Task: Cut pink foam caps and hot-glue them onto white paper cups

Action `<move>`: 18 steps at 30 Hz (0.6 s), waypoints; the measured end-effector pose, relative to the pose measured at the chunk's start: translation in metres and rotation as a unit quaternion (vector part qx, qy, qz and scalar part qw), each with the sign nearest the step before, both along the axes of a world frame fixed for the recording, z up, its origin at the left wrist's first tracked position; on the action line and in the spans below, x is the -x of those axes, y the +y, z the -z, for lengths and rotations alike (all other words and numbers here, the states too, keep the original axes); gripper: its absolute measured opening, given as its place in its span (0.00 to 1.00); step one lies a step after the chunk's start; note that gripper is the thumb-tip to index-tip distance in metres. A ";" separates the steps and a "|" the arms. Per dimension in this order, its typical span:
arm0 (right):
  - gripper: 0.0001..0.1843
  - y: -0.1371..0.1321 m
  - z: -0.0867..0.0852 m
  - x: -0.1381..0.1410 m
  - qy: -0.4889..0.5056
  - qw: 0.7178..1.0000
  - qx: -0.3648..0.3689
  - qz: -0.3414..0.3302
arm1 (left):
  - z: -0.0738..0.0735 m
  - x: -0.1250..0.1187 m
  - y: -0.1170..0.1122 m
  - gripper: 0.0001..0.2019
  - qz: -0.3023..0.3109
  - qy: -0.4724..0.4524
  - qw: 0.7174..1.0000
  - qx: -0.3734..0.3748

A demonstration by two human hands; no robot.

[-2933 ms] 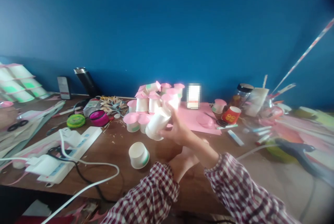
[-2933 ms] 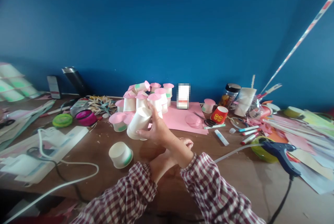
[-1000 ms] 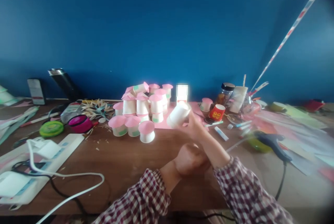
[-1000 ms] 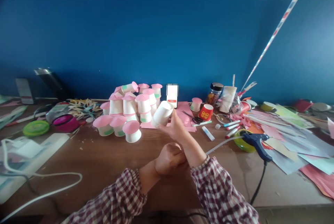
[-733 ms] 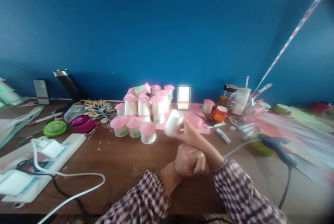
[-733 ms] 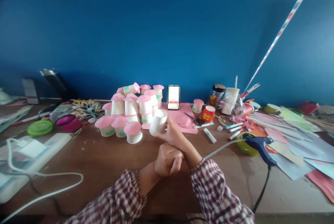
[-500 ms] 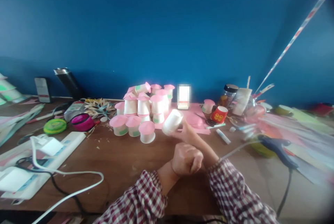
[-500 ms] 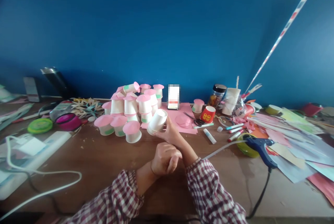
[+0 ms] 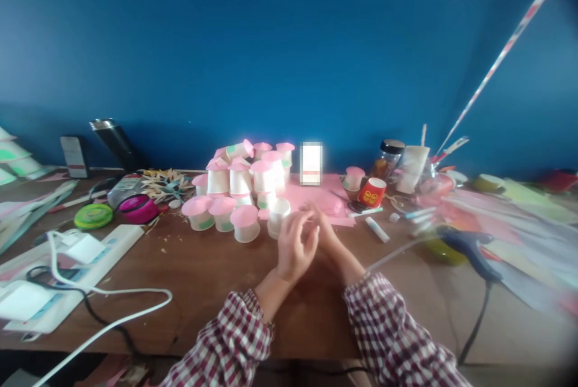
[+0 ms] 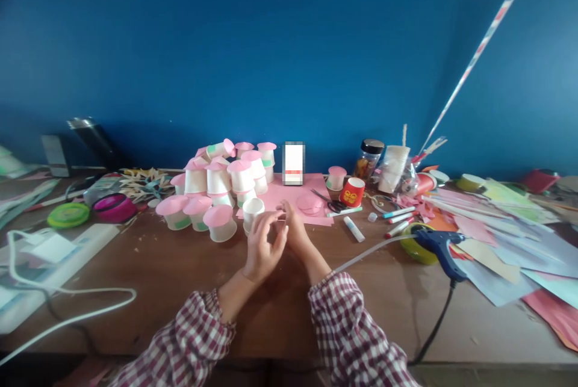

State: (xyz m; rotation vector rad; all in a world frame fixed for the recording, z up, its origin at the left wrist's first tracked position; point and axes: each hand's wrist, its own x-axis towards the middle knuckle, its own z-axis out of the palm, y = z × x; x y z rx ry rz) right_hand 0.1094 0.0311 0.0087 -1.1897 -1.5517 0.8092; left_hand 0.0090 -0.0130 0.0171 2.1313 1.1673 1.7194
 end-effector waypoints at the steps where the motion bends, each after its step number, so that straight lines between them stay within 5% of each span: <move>1: 0.25 -0.001 -0.003 -0.002 0.030 0.999 0.018 0.005 | 0.000 -0.001 0.000 0.16 0.002 -0.023 1.000 0.012; 5: 0.27 -0.012 -0.010 -0.008 0.185 0.978 0.081 0.047 | 0.002 -0.007 -0.006 0.26 0.079 -0.096 0.989 0.084; 9: 0.26 -0.021 0.000 -0.008 0.177 0.976 0.066 0.110 | 0.006 -0.013 -0.011 0.31 0.159 -0.111 0.967 0.164; 18: 0.18 -0.023 -0.002 -0.008 0.091 0.978 -0.034 0.185 | 0.010 -0.014 -0.006 0.13 0.126 -0.114 0.969 0.181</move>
